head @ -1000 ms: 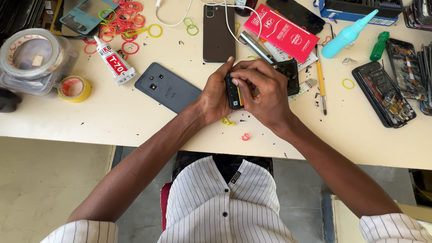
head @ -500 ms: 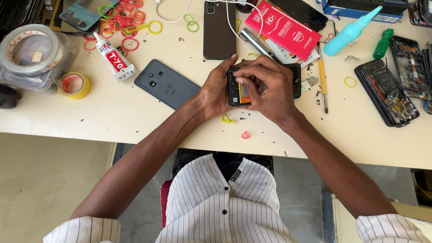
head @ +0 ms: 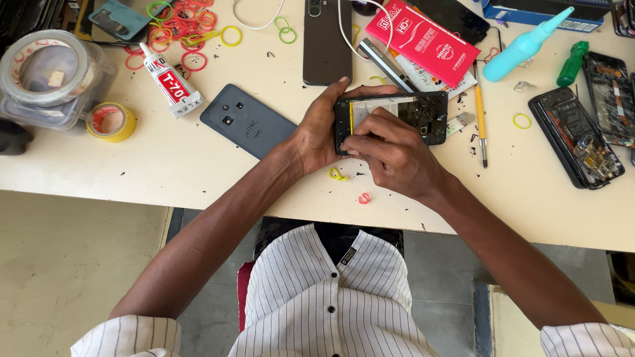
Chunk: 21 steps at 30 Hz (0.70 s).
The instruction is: The person disassembles a mobile phone using a thin prying tool to lift interior components and adhesive strips, then uses a precision screwdriver to remove screws from the internal chassis.
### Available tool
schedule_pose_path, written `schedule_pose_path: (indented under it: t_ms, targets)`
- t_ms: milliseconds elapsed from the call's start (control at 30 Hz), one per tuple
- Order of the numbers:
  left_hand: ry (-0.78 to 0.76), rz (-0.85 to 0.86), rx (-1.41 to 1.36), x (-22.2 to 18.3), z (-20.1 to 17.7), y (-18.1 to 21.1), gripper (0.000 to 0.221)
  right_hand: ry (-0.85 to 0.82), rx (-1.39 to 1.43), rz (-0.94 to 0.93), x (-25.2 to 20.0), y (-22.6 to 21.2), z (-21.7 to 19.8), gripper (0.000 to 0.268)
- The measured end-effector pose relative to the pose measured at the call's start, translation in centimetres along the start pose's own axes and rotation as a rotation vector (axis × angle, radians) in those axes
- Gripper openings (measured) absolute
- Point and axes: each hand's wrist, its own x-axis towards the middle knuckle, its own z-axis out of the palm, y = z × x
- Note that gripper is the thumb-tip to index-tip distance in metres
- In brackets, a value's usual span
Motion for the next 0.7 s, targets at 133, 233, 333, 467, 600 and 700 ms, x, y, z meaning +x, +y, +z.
schedule_pose_path:
  t_ms: [133, 233, 333, 467, 600, 700]
  targets:
    - [0.012, 0.001, 0.007, 0.2, 0.0, 0.1, 0.061, 0.096, 0.101, 0.117, 0.0, 0.7, -0.3, 0.022]
    - [0.201, -0.026, 0.066, 0.2, 0.2, -0.1, 0.053, 0.186, 0.129, 0.205, 0.6, 1.3, -0.1, 0.02]
    - [0.162, 0.017, 0.094, 0.3, 0.0, -0.1, 0.054, 0.202, 0.133, 0.286, 1.0, 1.5, 0.3, 0.017]
    - [0.18, 0.026, 0.122, 0.1, -0.1, -0.3, 0.056, 0.207, 0.149, 0.286, 1.2, 1.4, 0.8, 0.016]
    - [0.171, 0.012, -0.041, 0.1, 0.2, -0.4, 0.056, 0.147, 0.072, 0.121, 1.1, 1.5, 0.3, 0.019]
    - [0.148, 0.013, -0.031, 0.0, 0.4, -0.3, 0.061, 0.075, 0.06, 0.075, 0.8, 1.5, -0.3, 0.023]
